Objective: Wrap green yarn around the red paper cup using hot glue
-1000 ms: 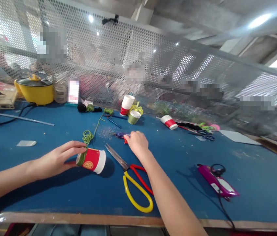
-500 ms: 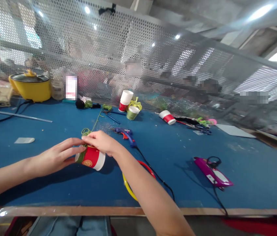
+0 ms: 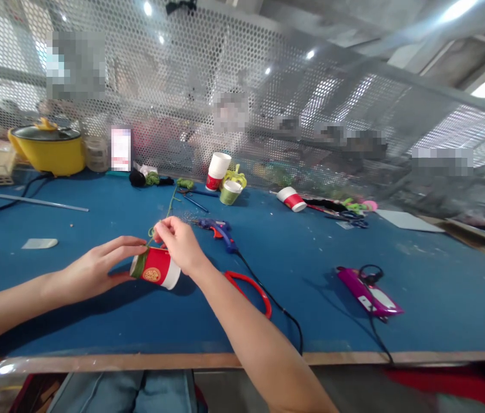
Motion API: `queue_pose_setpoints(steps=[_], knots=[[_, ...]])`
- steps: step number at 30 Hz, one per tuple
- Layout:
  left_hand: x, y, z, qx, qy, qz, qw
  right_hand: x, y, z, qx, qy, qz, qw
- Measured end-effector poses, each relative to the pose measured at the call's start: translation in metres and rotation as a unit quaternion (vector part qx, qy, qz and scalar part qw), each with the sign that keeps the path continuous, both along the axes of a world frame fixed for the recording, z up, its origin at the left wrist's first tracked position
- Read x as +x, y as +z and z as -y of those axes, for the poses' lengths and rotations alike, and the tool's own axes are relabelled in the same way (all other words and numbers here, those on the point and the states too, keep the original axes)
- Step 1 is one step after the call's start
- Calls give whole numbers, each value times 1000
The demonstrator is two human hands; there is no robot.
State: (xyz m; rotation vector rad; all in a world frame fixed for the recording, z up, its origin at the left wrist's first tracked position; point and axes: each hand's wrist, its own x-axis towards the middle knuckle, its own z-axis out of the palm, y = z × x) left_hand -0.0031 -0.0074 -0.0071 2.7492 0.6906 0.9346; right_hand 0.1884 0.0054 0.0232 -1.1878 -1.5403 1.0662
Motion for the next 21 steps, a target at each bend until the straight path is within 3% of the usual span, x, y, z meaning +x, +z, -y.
queue_pose_setpoints(steps=[10, 17, 21], knots=[[1, 1, 0, -123, -12, 35, 992, -1, -8, -3, 51, -41, 28, 997], [3, 6, 3, -265, -30, 87, 960, -2, -5, -2, 55, -38, 90, 994], [4, 5, 3, -273, -36, 91, 957, 0, -1, -2, 85, -27, 132, 987]])
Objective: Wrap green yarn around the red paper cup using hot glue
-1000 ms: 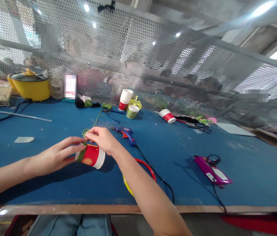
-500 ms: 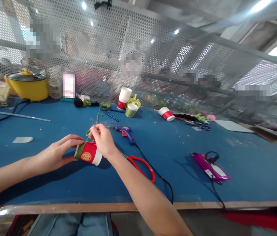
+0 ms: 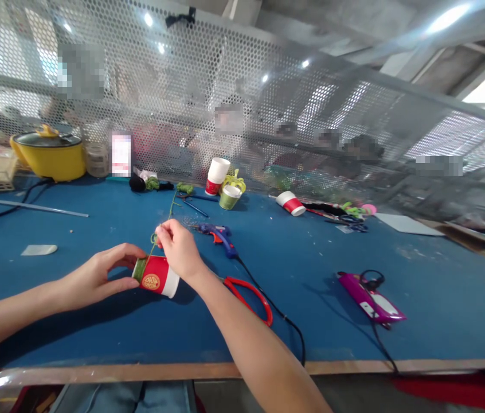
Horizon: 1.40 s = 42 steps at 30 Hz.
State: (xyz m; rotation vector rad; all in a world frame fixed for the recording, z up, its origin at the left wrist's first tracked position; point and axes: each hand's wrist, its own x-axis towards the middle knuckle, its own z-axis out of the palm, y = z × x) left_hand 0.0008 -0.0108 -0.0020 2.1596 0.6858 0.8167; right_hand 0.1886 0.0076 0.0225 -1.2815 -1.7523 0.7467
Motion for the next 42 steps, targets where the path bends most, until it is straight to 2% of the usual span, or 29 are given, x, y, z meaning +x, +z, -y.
queue_pose_setpoints(steps=[7, 16, 24, 30, 42], knots=[[-1, -2, -1, 45, -6, -4, 999, -1, 10, -1, 1, 31, 54, 998], [-1, -5, 1, 51, 2, -19, 999, -2, 6, 0, -25, 34, 75, 996], [0, -6, 1, 68, -1, -11, 998, -3, 9, 1, -45, 25, 142, 989], [-1, -2, 1, 102, -37, -8, 994, -4, 11, 0, -52, 35, 180, 982], [-3, 0, 2, 138, -38, -63, 988, -5, 13, 1, -48, 54, 201, 977]])
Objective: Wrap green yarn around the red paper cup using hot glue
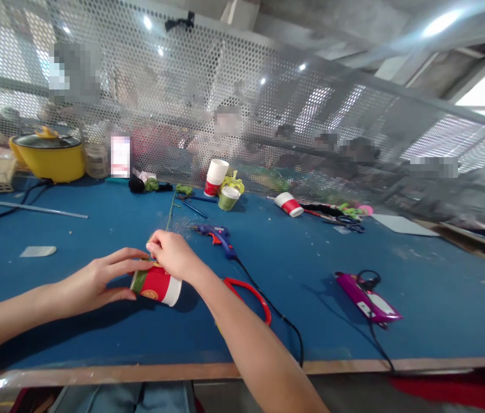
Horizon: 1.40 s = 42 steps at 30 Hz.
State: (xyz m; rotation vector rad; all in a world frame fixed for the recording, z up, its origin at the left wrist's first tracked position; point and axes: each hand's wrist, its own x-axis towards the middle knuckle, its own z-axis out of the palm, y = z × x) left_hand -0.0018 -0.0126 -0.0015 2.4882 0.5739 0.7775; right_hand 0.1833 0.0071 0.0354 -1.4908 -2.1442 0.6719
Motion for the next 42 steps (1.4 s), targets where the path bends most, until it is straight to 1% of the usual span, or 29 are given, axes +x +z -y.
queue_pose_setpoints(steps=[3, 5, 7, 9, 11, 13, 15, 17, 19, 21, 23, 25, 27, 30, 35, 38, 40, 42], knots=[[1, 2, 1, -14, -4, 10, 1000, 0, -1, 1, 3, -7, 3, 1000], [3, 4, 3, -49, -5, 35, 998, 0, -2, 1, 9, -17, 6, 1000], [6, 6, 5, -121, 7, 67, 990, 0, -4, 1, 15, -25, 11, 1000], [9, 5, 6, -204, 30, 96, 974, -1, -5, 2, 19, -31, 18, 999], [11, 3, 5, -272, 52, 117, 954, -1, -6, 3, 22, -37, 24, 999], [12, 1, 4, -317, 59, 130, 938, -2, -6, 5, 27, -41, 25, 998], [13, 0, 3, -343, 52, 132, 928, -2, -6, 6, 29, -45, 23, 998], [12, 0, 3, -337, 43, 132, 931, -2, -4, 8, 28, -45, 16, 998], [12, 3, 4, -304, 33, 135, 942, -1, -3, 9, 28, -38, 2, 999], [10, 5, 6, -257, 13, 132, 957, 0, -1, 10, 28, -23, -15, 999], [8, 8, 7, -200, -3, 108, 974, 2, 1, 11, 20, -4, -34, 999], [6, 10, 7, -142, -3, 69, 987, 2, 4, 12, 7, 13, -51, 999], [4, 10, 7, -99, 2, 39, 994, 3, 6, 12, -1, 23, -62, 998], [3, 11, 7, -68, 4, 23, 997, 1, 8, 10, -12, 31, -73, 997], [3, 12, 8, -56, 9, 7, 998, 0, 3, 3, -54, 47, -121, 990], [4, 13, 9, -60, 10, 4, 998, 7, 4, -2, -55, 8, -115, 992], [3, 13, 8, -62, 13, 3, 998, 20, 11, -5, -44, -37, -96, 994], [3, 13, 8, -61, 21, 5, 998, 38, 21, -8, -20, -88, -78, 993]])
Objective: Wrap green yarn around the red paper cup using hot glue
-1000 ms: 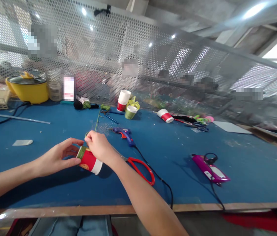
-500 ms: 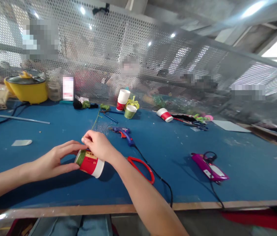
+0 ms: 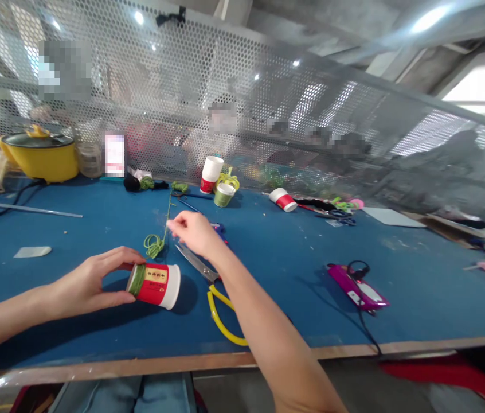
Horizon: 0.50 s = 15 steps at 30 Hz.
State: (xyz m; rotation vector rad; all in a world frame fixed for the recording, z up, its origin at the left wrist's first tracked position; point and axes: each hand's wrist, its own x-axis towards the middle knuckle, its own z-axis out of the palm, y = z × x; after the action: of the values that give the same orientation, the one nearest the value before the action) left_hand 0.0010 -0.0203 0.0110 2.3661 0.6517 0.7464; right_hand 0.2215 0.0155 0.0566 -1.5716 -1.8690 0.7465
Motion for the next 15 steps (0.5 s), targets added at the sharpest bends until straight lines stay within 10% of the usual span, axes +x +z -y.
queue_pose_setpoints(steps=[8, 11, 15], knots=[[-1, -4, -2, 26, 24, 0, 999, 71, 6, -8, 61, -215, 126, 967], [-1, -4, -1, 38, 21, -4, 999, 58, -2, -3, 19, -173, 120, 977], [-2, -3, 1, 48, 12, -11, 999, 13, -12, 2, -110, 40, 60, 991]])
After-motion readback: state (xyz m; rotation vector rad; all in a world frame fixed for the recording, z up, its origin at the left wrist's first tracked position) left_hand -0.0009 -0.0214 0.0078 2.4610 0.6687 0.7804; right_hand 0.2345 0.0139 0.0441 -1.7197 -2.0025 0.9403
